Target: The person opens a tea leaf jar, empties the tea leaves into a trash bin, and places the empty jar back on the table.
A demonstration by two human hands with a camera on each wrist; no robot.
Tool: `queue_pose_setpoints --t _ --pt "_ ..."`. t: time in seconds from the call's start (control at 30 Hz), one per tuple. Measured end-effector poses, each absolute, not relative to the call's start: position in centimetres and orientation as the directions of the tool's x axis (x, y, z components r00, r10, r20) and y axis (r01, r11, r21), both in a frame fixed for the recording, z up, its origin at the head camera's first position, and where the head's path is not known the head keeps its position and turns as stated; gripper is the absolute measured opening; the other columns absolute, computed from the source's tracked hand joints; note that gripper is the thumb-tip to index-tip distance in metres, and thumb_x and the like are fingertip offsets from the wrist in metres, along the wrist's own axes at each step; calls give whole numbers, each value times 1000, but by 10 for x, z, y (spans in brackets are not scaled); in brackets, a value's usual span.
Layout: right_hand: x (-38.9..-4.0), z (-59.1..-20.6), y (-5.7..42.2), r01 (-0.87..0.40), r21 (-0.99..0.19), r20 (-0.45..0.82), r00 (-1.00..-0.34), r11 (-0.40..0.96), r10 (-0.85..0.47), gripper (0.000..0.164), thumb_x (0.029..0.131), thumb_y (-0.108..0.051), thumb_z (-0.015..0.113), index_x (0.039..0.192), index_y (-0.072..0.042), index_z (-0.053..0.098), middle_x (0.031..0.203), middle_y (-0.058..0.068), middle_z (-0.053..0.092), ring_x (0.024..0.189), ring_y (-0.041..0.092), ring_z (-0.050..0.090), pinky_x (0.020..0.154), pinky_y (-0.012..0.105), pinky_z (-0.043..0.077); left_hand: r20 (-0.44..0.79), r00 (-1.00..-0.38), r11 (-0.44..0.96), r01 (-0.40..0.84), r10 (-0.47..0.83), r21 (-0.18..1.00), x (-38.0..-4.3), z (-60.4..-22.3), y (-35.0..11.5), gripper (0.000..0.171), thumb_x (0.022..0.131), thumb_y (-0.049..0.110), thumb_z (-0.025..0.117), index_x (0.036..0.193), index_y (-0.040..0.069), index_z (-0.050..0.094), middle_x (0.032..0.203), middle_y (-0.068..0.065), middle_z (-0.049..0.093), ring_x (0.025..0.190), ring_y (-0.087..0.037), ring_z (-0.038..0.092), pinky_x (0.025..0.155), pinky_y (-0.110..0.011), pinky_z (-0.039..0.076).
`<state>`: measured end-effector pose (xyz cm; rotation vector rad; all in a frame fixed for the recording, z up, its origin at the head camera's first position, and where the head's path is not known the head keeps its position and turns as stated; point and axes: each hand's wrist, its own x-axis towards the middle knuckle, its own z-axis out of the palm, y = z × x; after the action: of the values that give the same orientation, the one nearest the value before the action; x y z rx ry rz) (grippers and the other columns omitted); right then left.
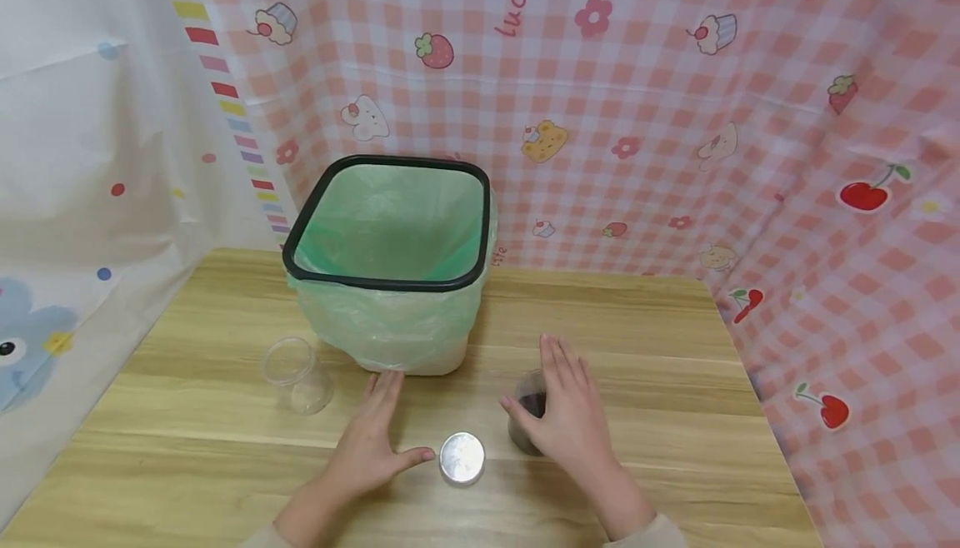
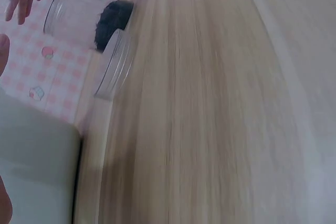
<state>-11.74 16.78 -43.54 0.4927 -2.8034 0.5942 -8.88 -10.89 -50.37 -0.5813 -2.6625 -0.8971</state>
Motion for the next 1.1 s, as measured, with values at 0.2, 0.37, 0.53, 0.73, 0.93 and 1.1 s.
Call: queue_pose_setpoints --t 0.2,0.37,0.53,0.73,0.93,1.1 --pt "-111 -448 168 -315 -442 298 -935 840 -194 99 77 -48 70 146 4 20 147 24 28 134 40 26 104 57 25 273 -926 641 379 262 668 -91 -512 -90 114 66 58 74 150 8 15 153 -13 19 139 -35 13 108 -52 22" --pt "-107 -456 164 -254 -527 243 -959 811 -143 101 77 -46 72 146 4 19 148 26 23 133 44 24 101 62 26 206 -943 513 315 260 799 -94 -520 -68 120 62 41 84 151 20 7 156 -4 13 139 -32 16 106 -54 25" --pt "-106 -462 162 -219 -571 247 -965 791 -89 101 74 -43 76 142 9 24 144 30 27 129 47 28 97 63 31 198 -939 441 311 282 842 -97 -524 -42 118 63 37 85 151 24 7 154 -7 18 135 -36 27 100 -58 32" --pt "-106 -467 162 -188 -591 262 -964 784 -34 100 70 -42 79 140 8 27 141 29 31 127 47 32 95 62 34 175 -936 440 302 306 846 -100 -528 -16 114 65 42 82 151 21 9 153 -9 22 134 -34 31 101 -52 34" --pt "-105 -469 162 -162 -597 242 -970 786 -16 100 71 -42 78 139 10 27 142 29 30 128 48 29 95 63 33 105 -946 422 234 306 876 -105 -532 5 113 66 53 78 150 17 12 153 -6 21 133 -34 32 100 -52 36" --pt "-106 -472 161 -132 -611 229 -973 781 14 99 70 -42 79 138 9 30 141 30 31 127 49 29 96 62 33 78 -951 425 206 300 881 -109 -536 19 110 67 56 75 150 14 15 152 -7 24 131 -32 35 100 -49 37"
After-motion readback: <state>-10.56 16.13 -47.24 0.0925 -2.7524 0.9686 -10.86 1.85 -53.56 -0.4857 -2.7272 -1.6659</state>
